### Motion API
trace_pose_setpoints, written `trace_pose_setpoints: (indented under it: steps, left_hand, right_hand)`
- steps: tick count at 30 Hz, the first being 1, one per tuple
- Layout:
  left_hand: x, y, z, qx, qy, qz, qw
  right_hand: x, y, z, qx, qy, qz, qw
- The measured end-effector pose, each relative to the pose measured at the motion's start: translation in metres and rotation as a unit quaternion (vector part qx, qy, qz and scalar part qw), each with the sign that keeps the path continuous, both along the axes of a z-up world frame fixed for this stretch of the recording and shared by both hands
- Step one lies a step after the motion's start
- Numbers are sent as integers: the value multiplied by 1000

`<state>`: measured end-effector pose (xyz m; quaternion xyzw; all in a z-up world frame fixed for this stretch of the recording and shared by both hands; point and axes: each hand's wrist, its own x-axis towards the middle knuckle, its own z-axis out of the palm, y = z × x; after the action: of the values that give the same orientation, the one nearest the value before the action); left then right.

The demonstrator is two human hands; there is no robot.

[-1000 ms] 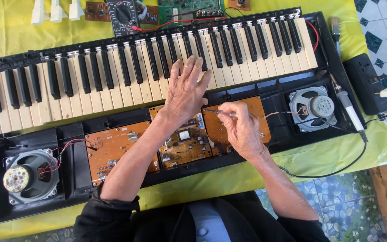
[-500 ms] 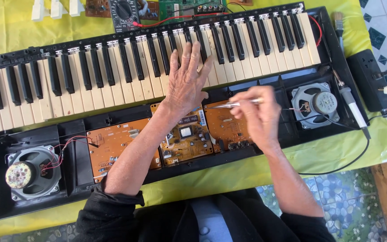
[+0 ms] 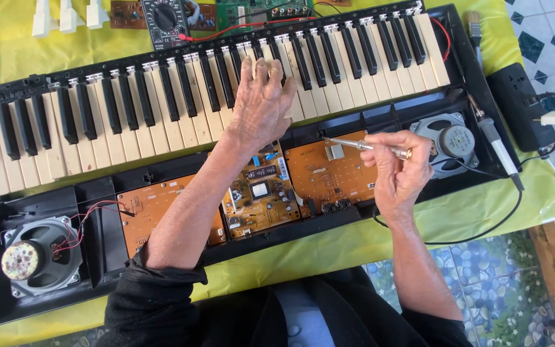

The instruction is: Repairing an electronic keyboard by inspecting internal circuit boards and soldering components.

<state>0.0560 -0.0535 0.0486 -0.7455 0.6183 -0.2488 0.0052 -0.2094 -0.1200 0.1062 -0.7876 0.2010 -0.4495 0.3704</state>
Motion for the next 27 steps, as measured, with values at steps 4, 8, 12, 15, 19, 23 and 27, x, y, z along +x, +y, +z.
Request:
trace_pose_setpoints:
  steps: [4,8,12,15,19,23,27]
  left_hand:
    - [-1,0,-6,13,32,-12,999]
    - [-11,-2,-14,28,64,-6,998]
    - [-22,-11,-26,58,27,26,998]
    - [-25,-13,-8,-140,-16,-42,989]
    - [-15,-28,-21,-209,35,-104,972]
    - [-11,-28,-17,-186,62,-101,975]
    - [-12,-16,8,-130,67,-83,986]
  right_hand:
    - [-1,0,-1,-10,-7,-11,1000]
    - [-3,-1,-6,-4,-4,-28,1000]
    - [-1,1,-6,-14,-2,-30,999]
    - [-2,1,-10,-13,-3,-18,1000]
    - [5,-7,-15,-43,-21,-22,999]
    - [17,-10,-20,-39,-36,2,999]
    - [26,-6,-20,-42,3,42,998]
